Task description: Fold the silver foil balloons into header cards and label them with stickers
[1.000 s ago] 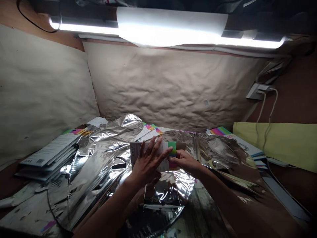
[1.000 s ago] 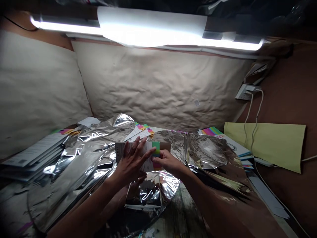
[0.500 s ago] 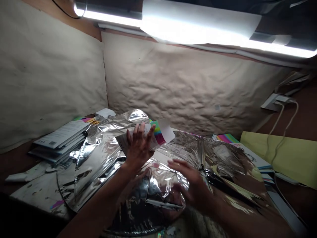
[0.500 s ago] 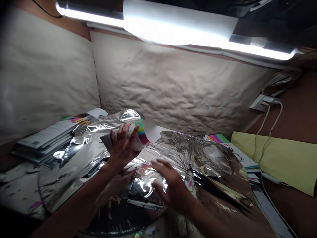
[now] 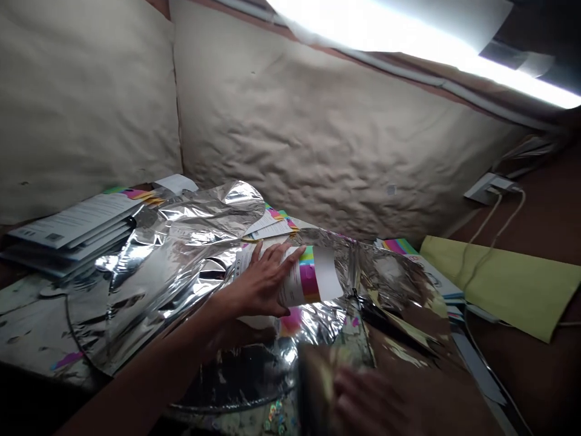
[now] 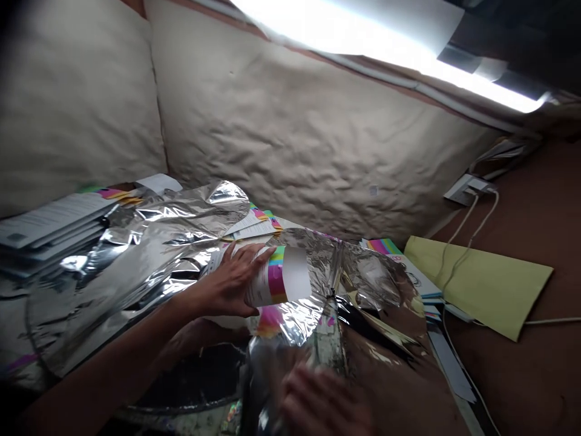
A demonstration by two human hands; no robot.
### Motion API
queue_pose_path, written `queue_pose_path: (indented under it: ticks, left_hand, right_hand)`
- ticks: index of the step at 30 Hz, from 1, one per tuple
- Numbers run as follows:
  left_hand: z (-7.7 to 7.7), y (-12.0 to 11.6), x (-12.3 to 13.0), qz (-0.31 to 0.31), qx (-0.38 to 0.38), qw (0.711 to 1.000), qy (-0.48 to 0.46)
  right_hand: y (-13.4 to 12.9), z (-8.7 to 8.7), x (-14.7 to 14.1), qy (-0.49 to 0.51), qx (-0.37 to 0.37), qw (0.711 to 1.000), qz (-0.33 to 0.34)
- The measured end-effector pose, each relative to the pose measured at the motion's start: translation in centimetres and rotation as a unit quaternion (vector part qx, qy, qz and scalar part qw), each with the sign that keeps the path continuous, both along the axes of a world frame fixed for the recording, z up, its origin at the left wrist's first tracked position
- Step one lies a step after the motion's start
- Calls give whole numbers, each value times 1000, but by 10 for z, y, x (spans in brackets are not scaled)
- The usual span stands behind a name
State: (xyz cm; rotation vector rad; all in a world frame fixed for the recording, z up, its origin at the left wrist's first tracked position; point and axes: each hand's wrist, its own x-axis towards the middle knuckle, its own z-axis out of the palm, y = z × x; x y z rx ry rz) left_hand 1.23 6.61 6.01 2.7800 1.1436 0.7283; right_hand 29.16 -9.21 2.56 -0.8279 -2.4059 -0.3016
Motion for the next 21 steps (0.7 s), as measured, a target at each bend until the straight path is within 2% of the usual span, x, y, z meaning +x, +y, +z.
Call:
queue_pose_path:
  ticks: [1,2,4,6,9,12,18,21]
  left_hand:
    - [0,-1,0,-20,-10,1000,6]
    - [0,-1,0,-36,-19,999,10]
    - [-1,-2,0,-59,-31,998,10]
    - [-2,-3,0,-73,-37,997,6]
    - [-1,-4,0,-76,-37,996,4]
    - [-1,-6,0,-62,-29,998,10]
    - [-5,-12,9,-61,-9,998,13]
    - [-9,-11,11,-18,21,1000,-1]
  right_hand:
    - [8,23,9,24,44,996,-75]
    - [17,44,17,37,57,991,-114]
    - [39,73,30,46,97,984,-141]
    - [60,86,36,-4,71,989,-126]
    - [81,88,33,-87,16,991,-99]
    - [88,85,26,-127,-14,990,-63]
    - [99,80,10,-131,-64,989,-13]
    - [107,84,6,-96,-115,989,-20]
